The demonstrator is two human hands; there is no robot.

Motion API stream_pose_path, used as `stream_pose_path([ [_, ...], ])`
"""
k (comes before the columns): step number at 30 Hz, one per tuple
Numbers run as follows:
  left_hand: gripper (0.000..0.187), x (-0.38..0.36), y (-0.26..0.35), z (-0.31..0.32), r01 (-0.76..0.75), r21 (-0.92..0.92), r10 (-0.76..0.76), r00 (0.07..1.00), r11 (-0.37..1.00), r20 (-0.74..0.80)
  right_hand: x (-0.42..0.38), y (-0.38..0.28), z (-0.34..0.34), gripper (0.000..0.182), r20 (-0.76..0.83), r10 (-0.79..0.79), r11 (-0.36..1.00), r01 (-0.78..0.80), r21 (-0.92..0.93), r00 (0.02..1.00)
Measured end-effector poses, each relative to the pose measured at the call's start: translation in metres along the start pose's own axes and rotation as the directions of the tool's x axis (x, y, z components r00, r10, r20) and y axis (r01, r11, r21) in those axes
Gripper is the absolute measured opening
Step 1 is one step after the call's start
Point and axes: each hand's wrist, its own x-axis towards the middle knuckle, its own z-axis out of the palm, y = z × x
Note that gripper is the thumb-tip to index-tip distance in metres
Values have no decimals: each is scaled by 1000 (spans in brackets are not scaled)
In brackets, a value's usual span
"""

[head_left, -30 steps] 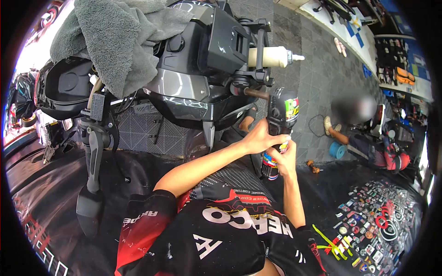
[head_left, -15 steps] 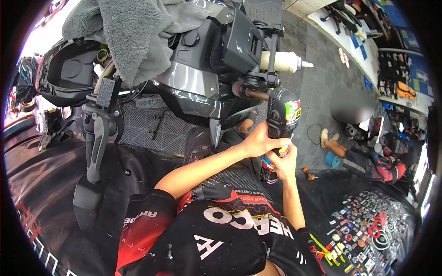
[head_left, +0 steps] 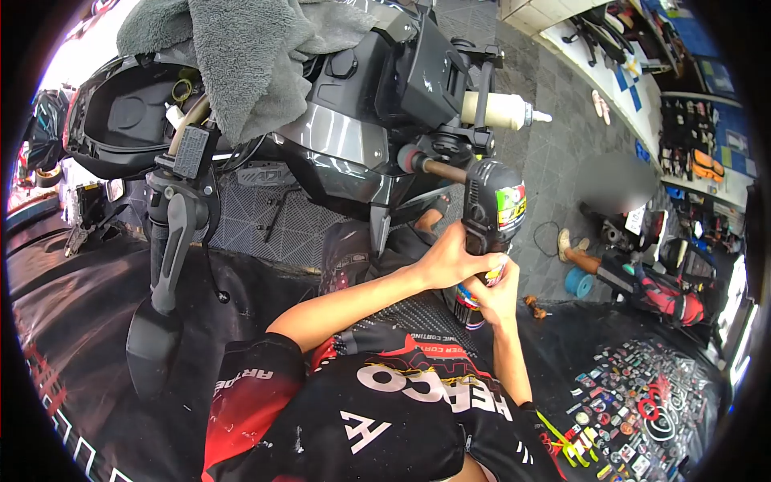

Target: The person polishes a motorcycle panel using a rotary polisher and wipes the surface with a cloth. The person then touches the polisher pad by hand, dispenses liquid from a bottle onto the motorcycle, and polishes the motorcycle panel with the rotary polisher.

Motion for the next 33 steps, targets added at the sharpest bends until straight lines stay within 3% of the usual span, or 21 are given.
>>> stream_pose_path([
  [3, 42, -9, 5, 0, -35, -22, 35, 999, 999, -29, -1, -1, 4, 34, 42, -41, 999, 39, 37, 998],
  [9, 48, -1, -1, -5, 80, 2, -80, 996, 997, 30, 4, -2, 6, 35, -13, -7, 1000, 7, 23, 1000],
  [12, 50, -5, 9, -6, -51, 63, 50, 999, 997, 9, 3, 0, 2, 35, 46, -21, 997, 18, 71, 999],
  [13, 53, -8, -3, -12, -96, 73, 90, 993, 993, 78, 0, -2, -1, 33, 94, -25, 997, 17, 81, 995],
  [14, 68, -13, -5, -21, 28, 3, -28, 975, 1000, 220, -3, -1, -3, 36, 103, -28, 990, 13, 139, 994],
  [16, 88, -19, 5, -24, 139, -62, -117, 955, 988, 273, -10, 2, -7, 43, 129, -45, 970, 13, 245, 991],
  [17, 101, -22, 4, -21, 171, -78, -141, 943, 982, 301, -14, 1, -11, 60, 150, -29, 965, -11, 262, 988],
  [18, 102, -24, 7, -18, 160, -62, -135, 944, 985, 301, -16, 18, -18, 82, 171, -106, 952, 51, 301, 980],
  [21, 110, -28, 33, -9, 5, 97, -35, 950, 995, 310, -25, 42, -32, 109, 272, -146, 964, 76, 255, 951],
  [23, 116, -36, 47, -8, -130, 212, 69, 959, 968, 274, -20, 37, -38, 121, 403, -184, 980, 135, 146, 897],
  [24, 110, -42, 49, -9, -188, 233, 127, 959, 954, 253, -8, 35, -44, 122, 490, -321, 920, 391, -44, 811],
  [25, 104, -49, 51, -11, -267, 188, 224, 949, 945, 222, 9, 8, -55, 127, 671, -359, 749, 629, -207, 649],
  [27, 92, -62, 62, -14, -383, 176, 349, 916, 907, 198, 51, -86, -51, 83, 818, -328, 782, 622, -45, 472],
  [28, 84, -62, 79, -13, -418, 227, 365, 899, 879, 244, 76, -116, -45, 64, 879, -327, 721, 693, -6, 348],
  [29, 67, -70, 84, -16, -455, 292, 401, 887, 841, 228, 89, -146, -36, 49, 843, -357, 757, 653, 10, 402],
  [30, 59, -77, 79, -15, -482, 246, 444, 875, 841, 196, 100, -173, -20, 36, 804, -384, 790, 612, 32, 454],
  [32, 55, -91, 80, -16, -500, 290, 476, 866, 816, 153, 113, -216, 38, 33, 633, -511, 832, 520, 194, 581],
  [33, 65, -95, 74, -13, -527, 270, 524, 847, 806, 91, 128, -240, 73, 31, 594, -560, 817, 504, 281, 577],
])
